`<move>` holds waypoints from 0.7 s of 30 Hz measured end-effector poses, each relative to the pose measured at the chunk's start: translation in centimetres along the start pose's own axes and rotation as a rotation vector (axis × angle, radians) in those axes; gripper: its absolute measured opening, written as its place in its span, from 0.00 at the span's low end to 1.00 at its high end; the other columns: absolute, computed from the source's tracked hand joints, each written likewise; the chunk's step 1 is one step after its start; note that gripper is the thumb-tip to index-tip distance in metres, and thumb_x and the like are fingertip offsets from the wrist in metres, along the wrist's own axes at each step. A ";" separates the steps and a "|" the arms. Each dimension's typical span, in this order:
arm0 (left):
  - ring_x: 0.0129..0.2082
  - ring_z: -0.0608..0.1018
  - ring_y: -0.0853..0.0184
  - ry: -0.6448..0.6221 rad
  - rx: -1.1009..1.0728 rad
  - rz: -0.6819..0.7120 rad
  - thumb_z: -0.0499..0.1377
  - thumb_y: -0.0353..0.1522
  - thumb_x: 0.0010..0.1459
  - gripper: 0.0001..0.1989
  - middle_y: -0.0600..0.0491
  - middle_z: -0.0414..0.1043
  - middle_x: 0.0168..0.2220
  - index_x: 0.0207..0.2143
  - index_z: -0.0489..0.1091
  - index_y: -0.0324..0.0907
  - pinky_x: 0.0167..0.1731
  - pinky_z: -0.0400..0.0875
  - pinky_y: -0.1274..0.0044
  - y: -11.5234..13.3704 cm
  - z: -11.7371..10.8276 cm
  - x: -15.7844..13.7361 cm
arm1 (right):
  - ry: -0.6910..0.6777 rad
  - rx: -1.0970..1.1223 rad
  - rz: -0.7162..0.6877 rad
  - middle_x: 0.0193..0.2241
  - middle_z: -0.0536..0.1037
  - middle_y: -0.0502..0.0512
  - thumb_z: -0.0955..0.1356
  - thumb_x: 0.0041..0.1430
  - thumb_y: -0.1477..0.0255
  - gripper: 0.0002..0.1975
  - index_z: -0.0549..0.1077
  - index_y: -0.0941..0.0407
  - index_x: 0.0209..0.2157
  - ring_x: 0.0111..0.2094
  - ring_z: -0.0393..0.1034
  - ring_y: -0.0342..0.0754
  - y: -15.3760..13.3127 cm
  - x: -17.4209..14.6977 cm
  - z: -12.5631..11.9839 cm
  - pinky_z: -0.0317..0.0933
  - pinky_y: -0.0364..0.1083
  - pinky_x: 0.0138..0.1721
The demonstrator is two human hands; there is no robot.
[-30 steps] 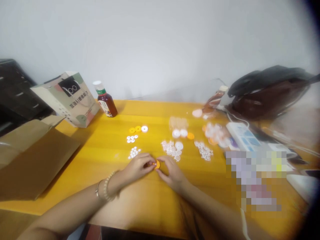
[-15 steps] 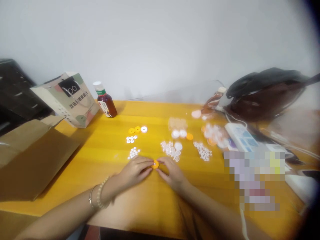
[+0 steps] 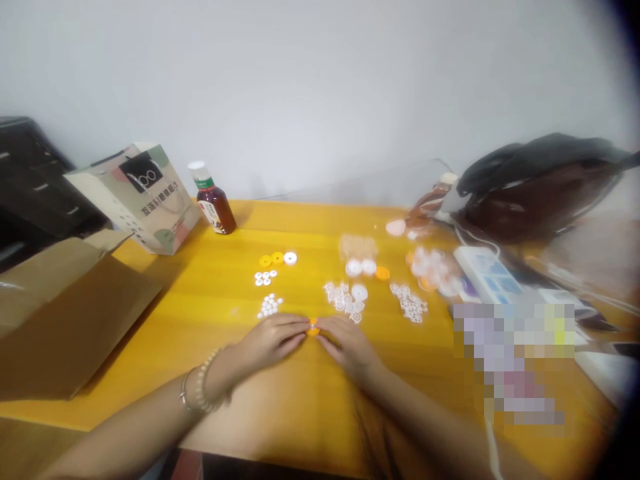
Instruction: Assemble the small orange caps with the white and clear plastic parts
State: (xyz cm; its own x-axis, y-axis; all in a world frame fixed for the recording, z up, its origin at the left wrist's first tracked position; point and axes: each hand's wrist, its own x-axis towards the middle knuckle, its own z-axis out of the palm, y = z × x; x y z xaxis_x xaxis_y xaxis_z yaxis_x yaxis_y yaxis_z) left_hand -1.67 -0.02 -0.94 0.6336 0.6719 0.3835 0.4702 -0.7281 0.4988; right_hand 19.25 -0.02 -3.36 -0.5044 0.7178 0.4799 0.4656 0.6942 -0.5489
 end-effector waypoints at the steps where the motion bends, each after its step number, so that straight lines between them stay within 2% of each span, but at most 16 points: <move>1: 0.41 0.75 0.67 -0.001 0.002 0.001 0.53 0.29 0.58 0.13 0.48 0.73 0.43 0.46 0.69 0.41 0.43 0.72 0.73 0.0 0.0 0.0 | -0.006 -0.006 -0.003 0.37 0.76 0.55 0.63 0.56 0.77 0.11 0.68 0.53 0.41 0.39 0.70 0.49 -0.1 0.0 -0.1 0.66 0.50 0.39; 21: 0.41 0.75 0.66 0.003 0.067 0.056 0.52 0.29 0.58 0.14 0.46 0.73 0.42 0.47 0.68 0.40 0.42 0.72 0.72 -0.2 0.1 -0.1 | -0.001 -0.074 -0.034 0.36 0.77 0.56 0.63 0.57 0.75 0.08 0.69 0.54 0.40 0.38 0.70 0.48 -0.2 0.0 -0.1 0.66 0.49 0.39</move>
State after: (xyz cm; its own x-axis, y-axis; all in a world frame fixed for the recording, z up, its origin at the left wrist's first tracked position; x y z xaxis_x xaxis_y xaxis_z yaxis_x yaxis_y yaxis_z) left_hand -1.74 0.04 -1.17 0.6583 0.6304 0.4114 0.4742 -0.7718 0.4237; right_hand 19.24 -0.16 -3.25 -0.5217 0.6936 0.4966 0.5003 0.7203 -0.4804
